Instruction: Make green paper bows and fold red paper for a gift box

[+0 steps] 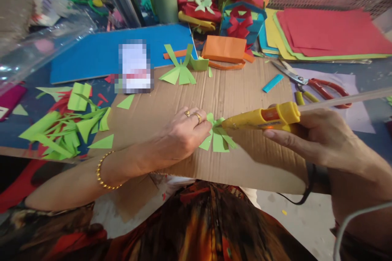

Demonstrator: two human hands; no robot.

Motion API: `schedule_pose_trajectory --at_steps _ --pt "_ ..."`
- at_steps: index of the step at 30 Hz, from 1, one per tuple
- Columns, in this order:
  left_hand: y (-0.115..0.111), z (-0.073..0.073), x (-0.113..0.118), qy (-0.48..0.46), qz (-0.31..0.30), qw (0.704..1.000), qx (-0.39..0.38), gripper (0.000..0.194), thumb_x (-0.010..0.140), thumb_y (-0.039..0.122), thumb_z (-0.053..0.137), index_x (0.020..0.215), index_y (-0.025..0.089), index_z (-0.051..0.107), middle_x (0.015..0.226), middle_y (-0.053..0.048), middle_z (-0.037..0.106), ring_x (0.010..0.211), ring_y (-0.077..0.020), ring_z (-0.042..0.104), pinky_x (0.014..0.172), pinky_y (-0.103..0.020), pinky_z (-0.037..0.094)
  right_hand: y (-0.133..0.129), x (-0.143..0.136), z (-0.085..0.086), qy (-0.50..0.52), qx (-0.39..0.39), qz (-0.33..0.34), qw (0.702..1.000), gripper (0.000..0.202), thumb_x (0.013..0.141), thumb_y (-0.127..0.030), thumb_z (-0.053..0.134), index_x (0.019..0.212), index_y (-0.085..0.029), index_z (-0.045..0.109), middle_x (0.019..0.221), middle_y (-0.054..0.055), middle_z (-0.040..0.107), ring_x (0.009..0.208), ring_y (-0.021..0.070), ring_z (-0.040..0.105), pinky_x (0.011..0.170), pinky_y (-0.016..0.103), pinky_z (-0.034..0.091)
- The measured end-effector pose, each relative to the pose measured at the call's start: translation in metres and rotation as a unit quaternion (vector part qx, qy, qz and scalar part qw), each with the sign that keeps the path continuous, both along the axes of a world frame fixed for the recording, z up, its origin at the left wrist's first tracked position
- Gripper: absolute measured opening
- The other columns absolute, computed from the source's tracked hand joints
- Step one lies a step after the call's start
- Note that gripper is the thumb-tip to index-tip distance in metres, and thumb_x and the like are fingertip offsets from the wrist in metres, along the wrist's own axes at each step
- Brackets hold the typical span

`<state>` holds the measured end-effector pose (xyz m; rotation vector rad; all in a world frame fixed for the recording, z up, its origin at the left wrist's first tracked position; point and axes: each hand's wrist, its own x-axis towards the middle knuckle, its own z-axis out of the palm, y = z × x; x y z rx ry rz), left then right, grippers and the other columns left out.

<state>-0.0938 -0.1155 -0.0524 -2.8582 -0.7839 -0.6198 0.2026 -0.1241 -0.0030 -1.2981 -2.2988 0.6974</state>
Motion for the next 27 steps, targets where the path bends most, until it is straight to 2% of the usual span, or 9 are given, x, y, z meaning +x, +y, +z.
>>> schedule_pose_trajectory --at_steps 3,6,11,15,19,24,27 --pt "0.0003 -0.0009 -0.0007 0.0 0.002 1.0 0.0 0.022 0.108 0.017 0.051 0.095 0.014 0.068 0.093 -0.008 0.067 0.089 -0.0215 0.063 0.082 -0.037 0.049 0.0001 -0.0031 0.0005 0.019 -0.003 0.01 1.0 0.057 0.097 -0.073 0.054 0.068 -0.026 0.065 0.049 -0.003 0.036 0.043 0.0125 0.032 0.041 0.033 0.024" --pt "0.0006 -0.0008 -0.0016 -0.001 -0.002 1.0 -0.003 0.02 0.107 0.014 0.052 0.094 0.014 0.068 0.093 -0.007 0.067 0.088 -0.0215 0.063 0.081 -0.037 0.048 0.0009 -0.0043 0.0017 0.022 -0.015 0.02 0.999 0.06 0.097 -0.075 0.053 0.064 -0.026 0.062 0.051 -0.003 0.039 0.043 0.0117 0.03 0.04 0.033 0.023" --pt "0.0004 0.0015 -0.0022 -0.004 -0.004 1.0 -0.012 0.02 0.107 0.015 0.051 0.095 0.013 0.067 0.093 -0.008 0.067 0.089 -0.0222 0.064 0.081 -0.037 0.049 0.0002 -0.0024 0.0021 0.023 -0.006 -0.02 1.0 0.063 0.093 -0.08 0.054 0.062 -0.026 0.057 0.049 -0.005 0.031 0.042 0.0101 0.025 0.039 0.031 0.018" --pt "0.0005 0.0009 -0.002 -0.011 -0.003 1.0 -0.016 0.021 0.107 0.015 0.05 0.094 0.014 0.066 0.094 -0.009 0.068 0.089 -0.0222 0.063 0.081 -0.037 0.048 0.0003 -0.0073 0.0029 0.023 -0.01 -0.004 1.0 0.064 0.094 -0.081 0.051 0.062 -0.025 0.054 0.05 -0.004 0.037 0.044 0.0109 0.031 0.042 0.031 0.024" --pt "0.0013 -0.0007 -0.0025 -0.01 0.002 1.0 -0.012 0.021 0.106 0.013 0.051 0.091 0.016 0.065 0.093 -0.007 0.067 0.088 -0.0209 0.062 0.081 -0.036 0.047 0.0013 -0.0078 0.0043 0.029 -0.009 0.013 0.999 0.059 0.096 -0.076 0.054 0.067 -0.025 0.06 0.052 -0.005 0.039 0.043 0.0098 0.026 0.041 0.031 0.024" --pt "0.0012 0.0006 -0.0026 0.01 0.007 1.0 -0.009 0.022 0.107 0.015 0.05 0.092 0.016 0.066 0.092 -0.007 0.066 0.087 -0.021 0.061 0.081 -0.036 0.047 -0.0002 -0.0025 0.0022 0.013 -0.012 0.009 1.0 0.055 0.096 -0.075 0.054 0.074 -0.027 0.069 0.054 -0.001 0.046 0.046 0.0143 0.038 0.044 0.033 0.028" --pt "0.0006 0.0007 -0.0023 0.003 0.01 1.0 -0.008 0.022 0.106 0.014 0.05 0.091 0.017 0.066 0.092 -0.007 0.066 0.087 -0.0212 0.061 0.08 -0.036 0.047 -0.0007 -0.0054 0.0016 0.016 -0.012 0.014 1.0 0.06 0.096 -0.077 0.052 0.066 -0.025 0.061 0.053 -0.002 0.043 0.046 0.0134 0.038 0.044 0.033 0.028"
